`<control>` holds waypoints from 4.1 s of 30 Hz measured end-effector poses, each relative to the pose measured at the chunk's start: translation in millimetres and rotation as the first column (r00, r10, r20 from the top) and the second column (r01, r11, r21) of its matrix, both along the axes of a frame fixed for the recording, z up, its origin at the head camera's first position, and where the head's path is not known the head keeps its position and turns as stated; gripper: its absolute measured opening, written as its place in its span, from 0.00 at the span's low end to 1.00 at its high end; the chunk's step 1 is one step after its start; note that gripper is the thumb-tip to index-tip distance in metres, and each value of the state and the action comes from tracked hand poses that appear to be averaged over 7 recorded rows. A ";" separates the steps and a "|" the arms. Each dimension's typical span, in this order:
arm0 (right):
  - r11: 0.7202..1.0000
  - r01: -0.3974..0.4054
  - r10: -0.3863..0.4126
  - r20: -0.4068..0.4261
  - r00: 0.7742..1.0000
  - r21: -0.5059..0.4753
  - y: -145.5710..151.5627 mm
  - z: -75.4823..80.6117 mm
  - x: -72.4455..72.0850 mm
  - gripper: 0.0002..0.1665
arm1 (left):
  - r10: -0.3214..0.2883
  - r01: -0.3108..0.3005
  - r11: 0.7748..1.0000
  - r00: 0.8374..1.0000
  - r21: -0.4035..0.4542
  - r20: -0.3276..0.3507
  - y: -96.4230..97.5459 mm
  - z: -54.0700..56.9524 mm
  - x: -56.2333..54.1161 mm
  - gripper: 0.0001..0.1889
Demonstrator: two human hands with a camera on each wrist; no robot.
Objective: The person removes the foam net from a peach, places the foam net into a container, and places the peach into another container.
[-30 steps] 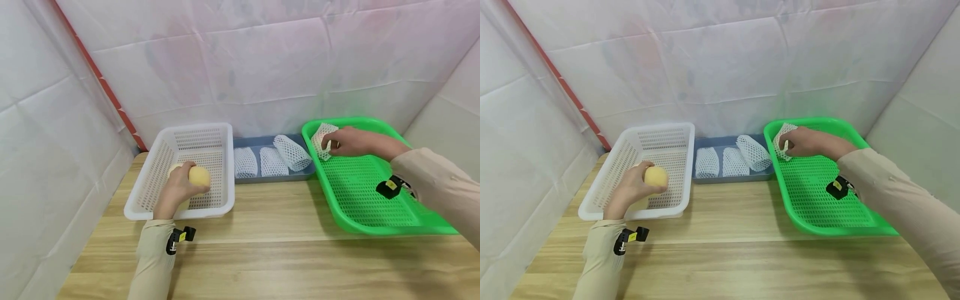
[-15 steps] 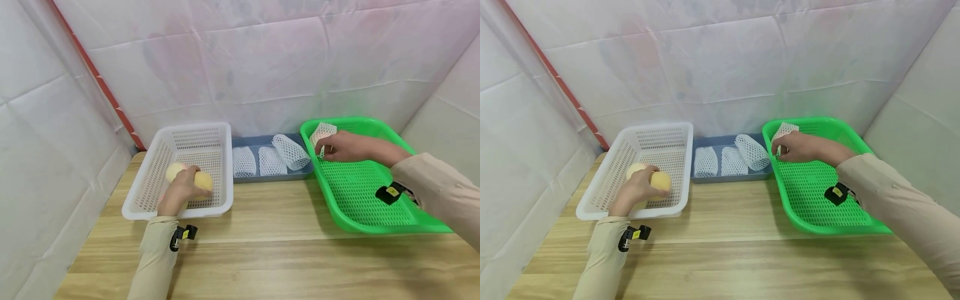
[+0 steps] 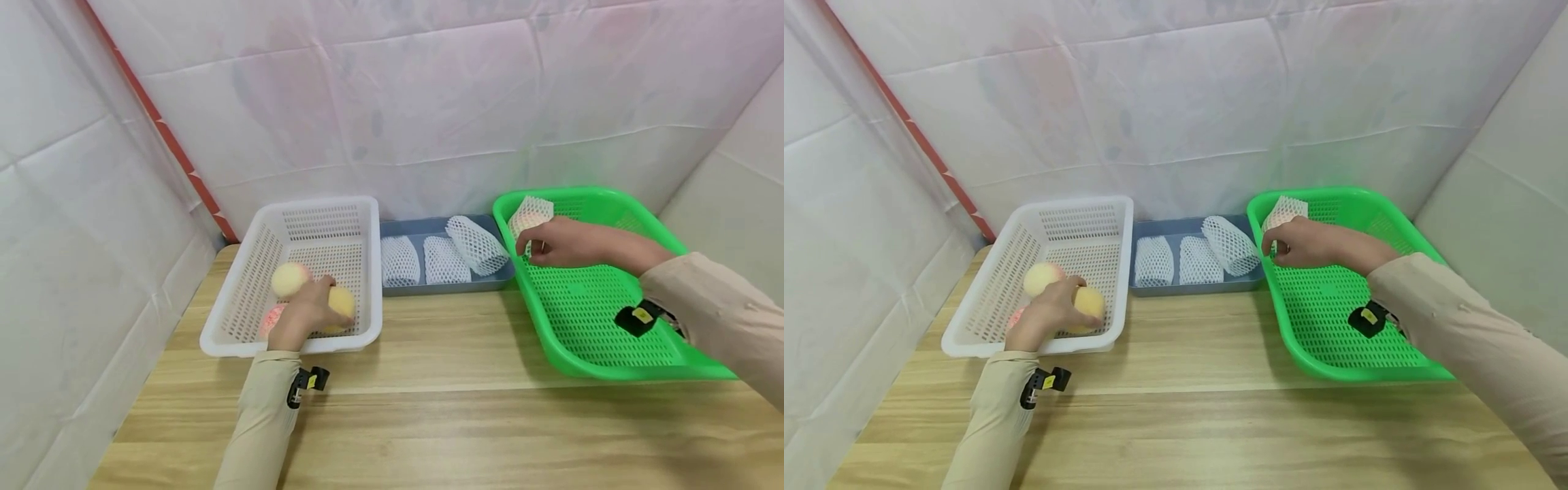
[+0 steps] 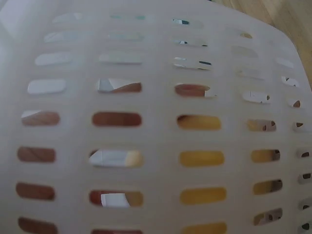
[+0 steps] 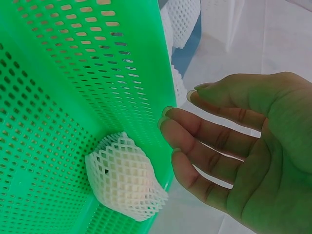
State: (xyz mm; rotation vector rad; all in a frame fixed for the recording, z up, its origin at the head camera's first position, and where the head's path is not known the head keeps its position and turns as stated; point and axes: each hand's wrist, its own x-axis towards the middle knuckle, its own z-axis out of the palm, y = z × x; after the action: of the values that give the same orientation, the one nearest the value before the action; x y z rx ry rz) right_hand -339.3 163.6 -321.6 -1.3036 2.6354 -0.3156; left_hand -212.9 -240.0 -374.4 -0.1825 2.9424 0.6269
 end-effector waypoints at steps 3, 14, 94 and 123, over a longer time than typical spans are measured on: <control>1.000 0.012 -0.012 -0.007 1.000 0.002 2.6 0.5 2.2 0.09 | -0.003 0.003 1.000 1.000 -0.016 0.013 2.4 -0.7 -1.0 0.46; 0.997 0.081 -0.080 0.003 0.997 -0.016 30.2 -2.6 9.2 0.11 | 0.007 -0.011 1.000 0.985 -0.022 -0.170 24.9 17.5 3.3 0.34; 0.967 0.116 0.031 -0.556 0.830 0.227 17.7 -49.5 -85.4 0.40 | -0.379 0.341 0.919 0.900 -0.197 -0.215 280.4 -57.3 -5.0 0.23; 0.953 0.170 -0.050 -0.425 0.904 0.250 36.7 -67.3 -89.4 0.58 | -0.384 0.351 0.920 0.898 -0.176 -0.215 289.8 -57.5 -0.9 0.23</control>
State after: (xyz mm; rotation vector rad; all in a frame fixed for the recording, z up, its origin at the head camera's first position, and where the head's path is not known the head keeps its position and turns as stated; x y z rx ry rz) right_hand -428.7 200.3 -389.0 -1.2352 2.9592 0.3586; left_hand -213.8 49.8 -431.9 0.4684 3.1246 0.4216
